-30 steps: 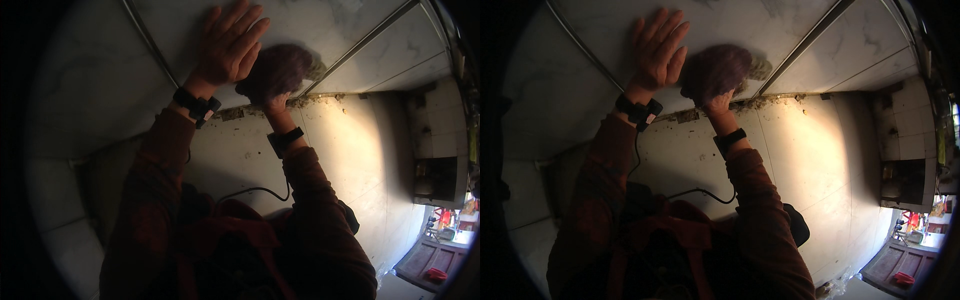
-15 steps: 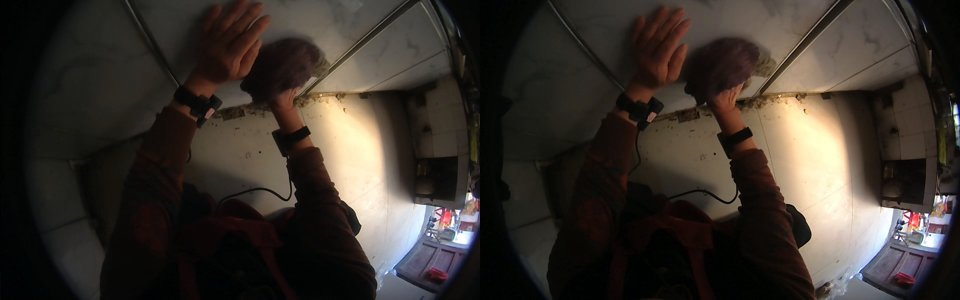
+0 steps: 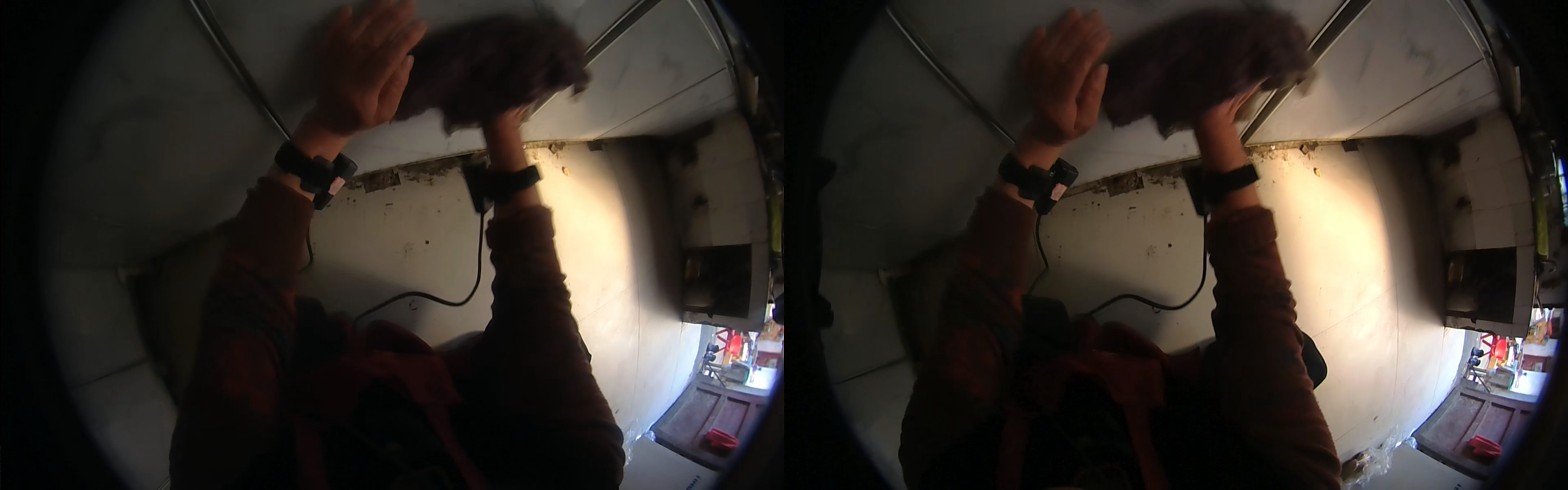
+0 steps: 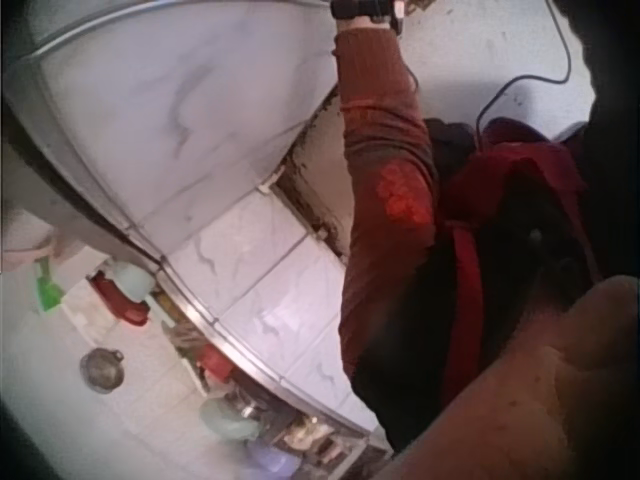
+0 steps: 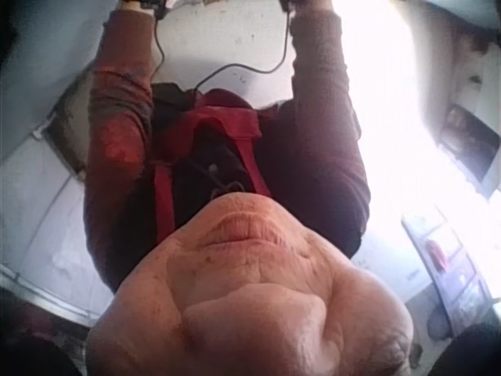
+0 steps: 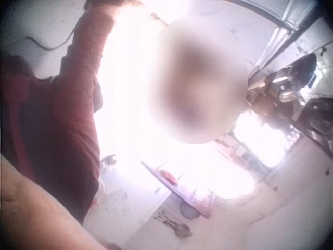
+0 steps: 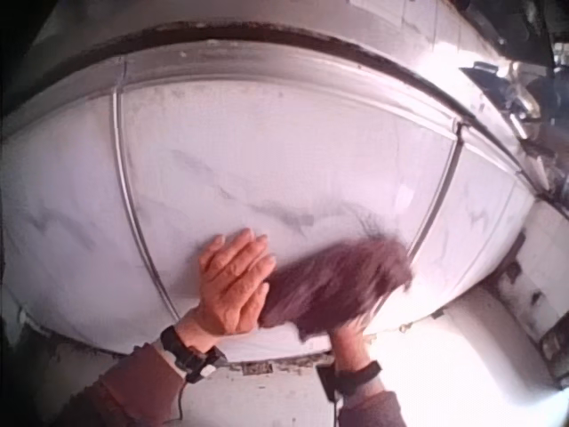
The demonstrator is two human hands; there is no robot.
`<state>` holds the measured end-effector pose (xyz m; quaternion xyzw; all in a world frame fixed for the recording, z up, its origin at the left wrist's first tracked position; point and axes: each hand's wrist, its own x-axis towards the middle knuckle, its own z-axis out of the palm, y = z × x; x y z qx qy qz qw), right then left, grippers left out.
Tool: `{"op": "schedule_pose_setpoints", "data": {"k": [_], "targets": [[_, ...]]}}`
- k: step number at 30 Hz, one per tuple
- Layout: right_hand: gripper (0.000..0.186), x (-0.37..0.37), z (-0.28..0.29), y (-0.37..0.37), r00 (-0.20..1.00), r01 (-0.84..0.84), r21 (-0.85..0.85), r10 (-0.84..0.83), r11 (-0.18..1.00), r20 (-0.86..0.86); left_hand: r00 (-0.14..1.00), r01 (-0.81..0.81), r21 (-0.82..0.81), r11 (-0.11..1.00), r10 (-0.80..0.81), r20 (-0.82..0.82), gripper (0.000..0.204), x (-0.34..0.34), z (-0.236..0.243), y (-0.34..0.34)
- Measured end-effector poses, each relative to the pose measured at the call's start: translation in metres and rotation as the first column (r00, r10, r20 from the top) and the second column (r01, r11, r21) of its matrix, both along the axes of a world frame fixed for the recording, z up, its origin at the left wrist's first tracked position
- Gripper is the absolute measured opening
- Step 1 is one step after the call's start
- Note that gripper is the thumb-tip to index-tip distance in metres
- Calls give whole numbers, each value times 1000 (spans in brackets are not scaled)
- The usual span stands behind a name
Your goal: The person wipes a white tiled wall and countertop using a cloth. They repeatedly rub the surface with one hand while the other hand rests on the wall for support.
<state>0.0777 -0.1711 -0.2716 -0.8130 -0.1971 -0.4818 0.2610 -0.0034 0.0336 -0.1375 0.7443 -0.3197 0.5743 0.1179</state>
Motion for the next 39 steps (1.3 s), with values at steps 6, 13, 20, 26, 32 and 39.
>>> {"op": "schedule_pose_setpoints", "data": {"k": [6,13,20,26,32,39], "targets": [[76,6,51,7,943,126,215,-185,968,277,998,-37,-6,999,38,48,32,6,1,0],[39,-64,58,26,708,640,-519,-697,566,113,989,121,-16,992,-119,93,36,-3,17,-10],[16,-100,143,-37,718,-153,-110,34,982,-695,705,399,-201,895,-440,-556,58,-14,20,-63],[17,-116,152,-57,620,-333,337,473,881,-625,80,256,-544,799,-579,-812,60,-11,9,-72],[22,-113,134,-61,753,-168,-48,97,985,-651,144,200,-479,854,-510,-848,38,-3,12,-74],[23,-118,135,-59,582,-395,13,261,919,-770,77,199,-312,929,-332,-940,38,-7,-4,-88]]}}
